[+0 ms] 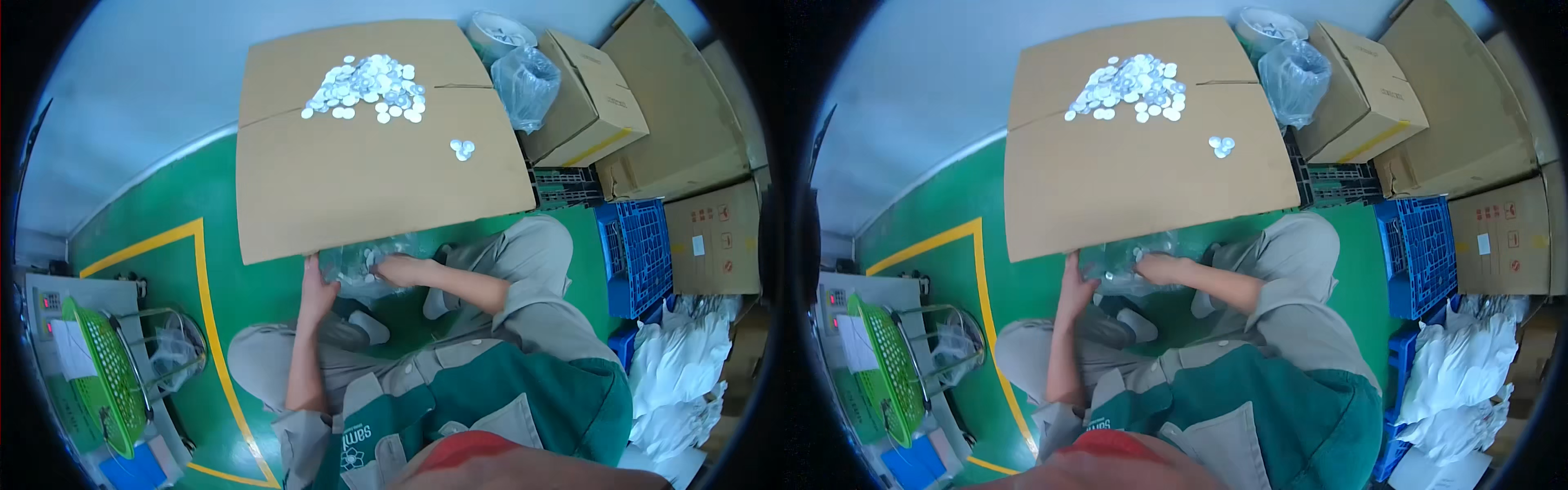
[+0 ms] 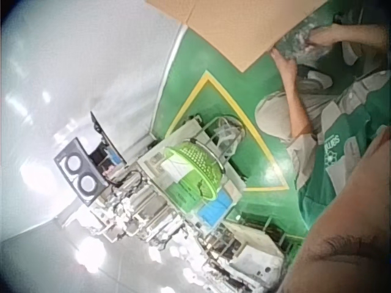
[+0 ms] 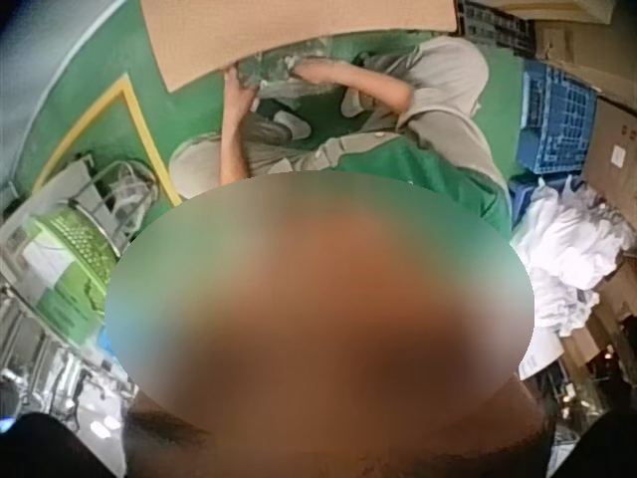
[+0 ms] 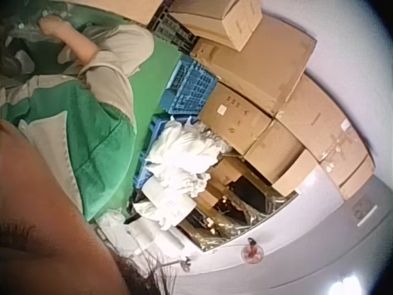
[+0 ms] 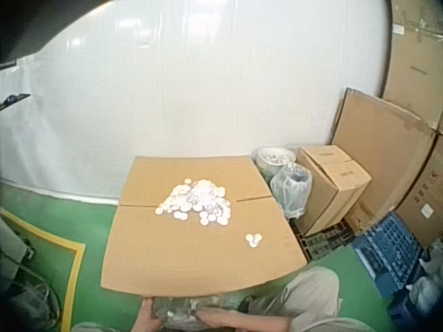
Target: Sorting and inspecting small circular plastic parts and placing them into a plastic bag.
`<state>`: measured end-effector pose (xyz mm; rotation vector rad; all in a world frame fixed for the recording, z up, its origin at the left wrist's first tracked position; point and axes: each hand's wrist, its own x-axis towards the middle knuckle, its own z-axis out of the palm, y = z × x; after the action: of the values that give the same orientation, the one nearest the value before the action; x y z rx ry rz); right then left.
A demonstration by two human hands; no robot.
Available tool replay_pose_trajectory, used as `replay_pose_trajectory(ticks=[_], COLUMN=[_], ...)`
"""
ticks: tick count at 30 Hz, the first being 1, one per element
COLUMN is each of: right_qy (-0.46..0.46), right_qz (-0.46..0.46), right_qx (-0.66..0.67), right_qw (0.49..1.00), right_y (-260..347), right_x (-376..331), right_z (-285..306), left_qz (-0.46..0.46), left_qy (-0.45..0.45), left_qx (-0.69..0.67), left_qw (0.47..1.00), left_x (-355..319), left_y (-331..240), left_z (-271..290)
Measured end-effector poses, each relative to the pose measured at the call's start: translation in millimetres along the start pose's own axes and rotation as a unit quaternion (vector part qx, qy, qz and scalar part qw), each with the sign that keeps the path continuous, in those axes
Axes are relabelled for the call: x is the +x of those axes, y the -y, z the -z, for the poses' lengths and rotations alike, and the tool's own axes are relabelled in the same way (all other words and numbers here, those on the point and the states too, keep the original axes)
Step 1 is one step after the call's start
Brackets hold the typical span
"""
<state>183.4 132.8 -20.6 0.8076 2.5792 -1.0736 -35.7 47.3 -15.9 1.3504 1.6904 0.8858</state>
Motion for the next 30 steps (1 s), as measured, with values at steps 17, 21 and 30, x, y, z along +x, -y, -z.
replay_pose_trajectory(ticks=[17,21,30], right_qy=[-0.341,-0.324,-0.413], right_qz=[0.083,0.116,0.128], right_qx=[-0.196,-0.065,-0.12], right_qw=[0.915,0.937,0.894], right_y=[-71,-40,-58], right_x=[152,101,71], right_z=[246,219,193], left_qz=[-0.025,0.004,-0.025], left_qy=[-0.016,-0.011,-0.01], left_qx=[-0.007,0.06,0.071], left_qw=[1.0,0.998,0.997], left_x=[13,5,14], left_y=[2,-21,-26], left_z=[-15,3,-3])
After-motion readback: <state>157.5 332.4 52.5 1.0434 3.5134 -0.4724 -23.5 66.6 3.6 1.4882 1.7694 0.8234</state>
